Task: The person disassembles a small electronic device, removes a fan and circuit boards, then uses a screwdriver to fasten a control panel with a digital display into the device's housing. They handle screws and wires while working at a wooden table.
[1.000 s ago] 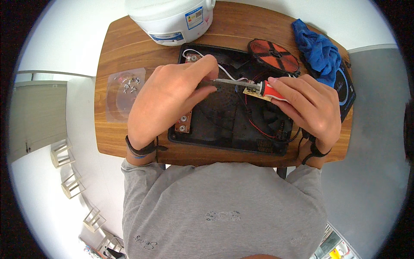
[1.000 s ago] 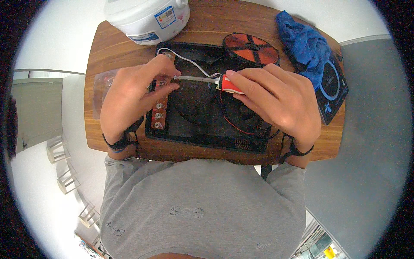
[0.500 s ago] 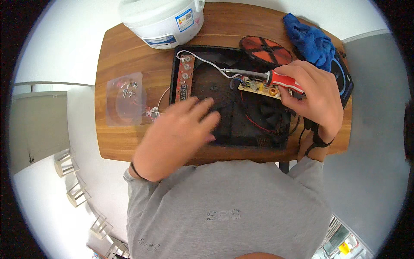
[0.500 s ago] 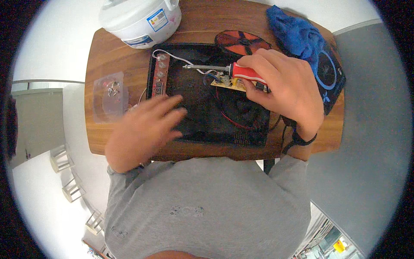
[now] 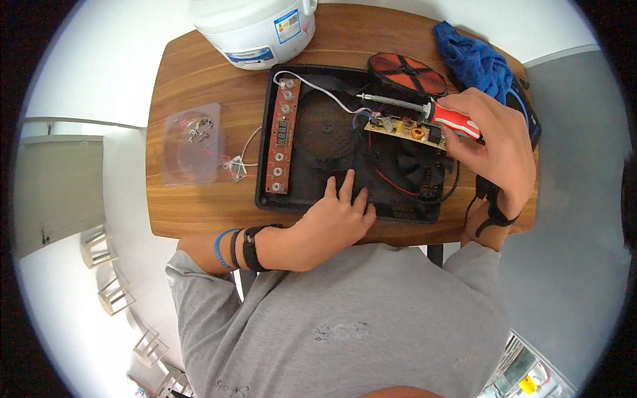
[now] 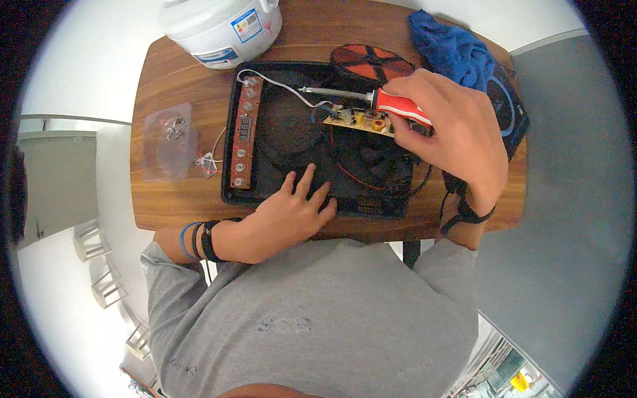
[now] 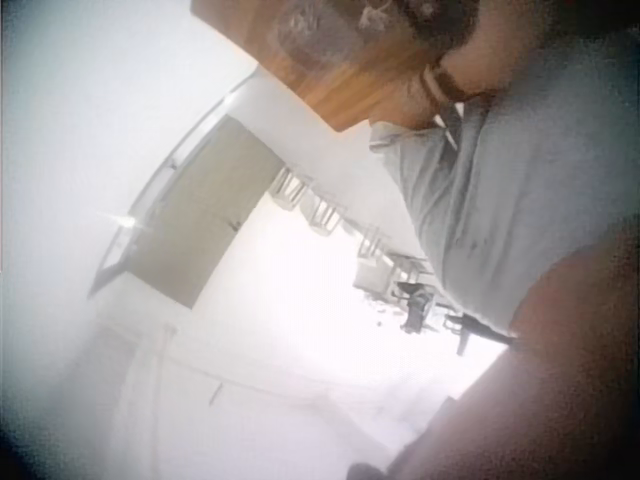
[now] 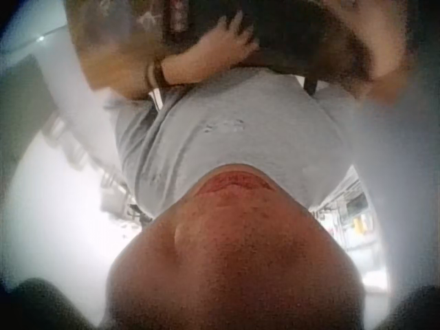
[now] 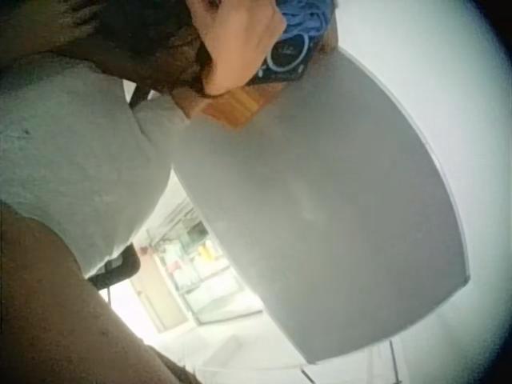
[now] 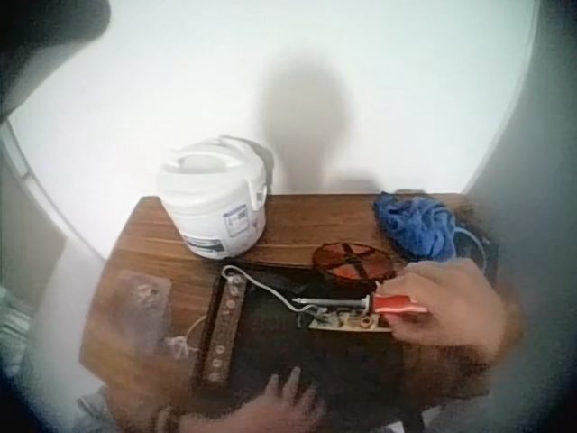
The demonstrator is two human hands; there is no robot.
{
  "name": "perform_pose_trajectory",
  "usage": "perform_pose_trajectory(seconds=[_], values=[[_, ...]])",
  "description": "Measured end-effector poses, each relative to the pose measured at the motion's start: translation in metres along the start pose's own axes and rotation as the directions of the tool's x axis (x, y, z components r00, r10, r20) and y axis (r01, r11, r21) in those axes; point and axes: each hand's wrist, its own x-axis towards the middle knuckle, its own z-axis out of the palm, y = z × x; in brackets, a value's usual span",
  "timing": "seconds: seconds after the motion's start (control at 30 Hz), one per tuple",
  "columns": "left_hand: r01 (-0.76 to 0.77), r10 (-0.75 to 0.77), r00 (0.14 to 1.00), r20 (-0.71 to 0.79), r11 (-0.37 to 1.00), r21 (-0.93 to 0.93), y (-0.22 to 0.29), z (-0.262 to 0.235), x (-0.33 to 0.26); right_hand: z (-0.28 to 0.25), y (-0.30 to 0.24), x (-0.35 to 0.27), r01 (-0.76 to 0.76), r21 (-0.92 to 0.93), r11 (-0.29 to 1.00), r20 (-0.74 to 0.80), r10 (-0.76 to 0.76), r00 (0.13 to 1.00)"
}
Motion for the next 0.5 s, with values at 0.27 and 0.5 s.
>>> perform_pose_trajectory(seconds=[0.27,0.5], values=[[0.071,-0.112,0.970,-0.214,0.979,-0.190,0.031,0.002,0.052,-0.002,-0.003,-0.010,-0.042,-0.023,0.999,0.057,0.043,0.997],[0.047,-0.122,0.963,-0.242,0.955,-0.294,-0.029,-0.053,0.017,0.001,-0.008,-0.046,-0.153,-0.030,0.988,0.084,0.155,0.984]])
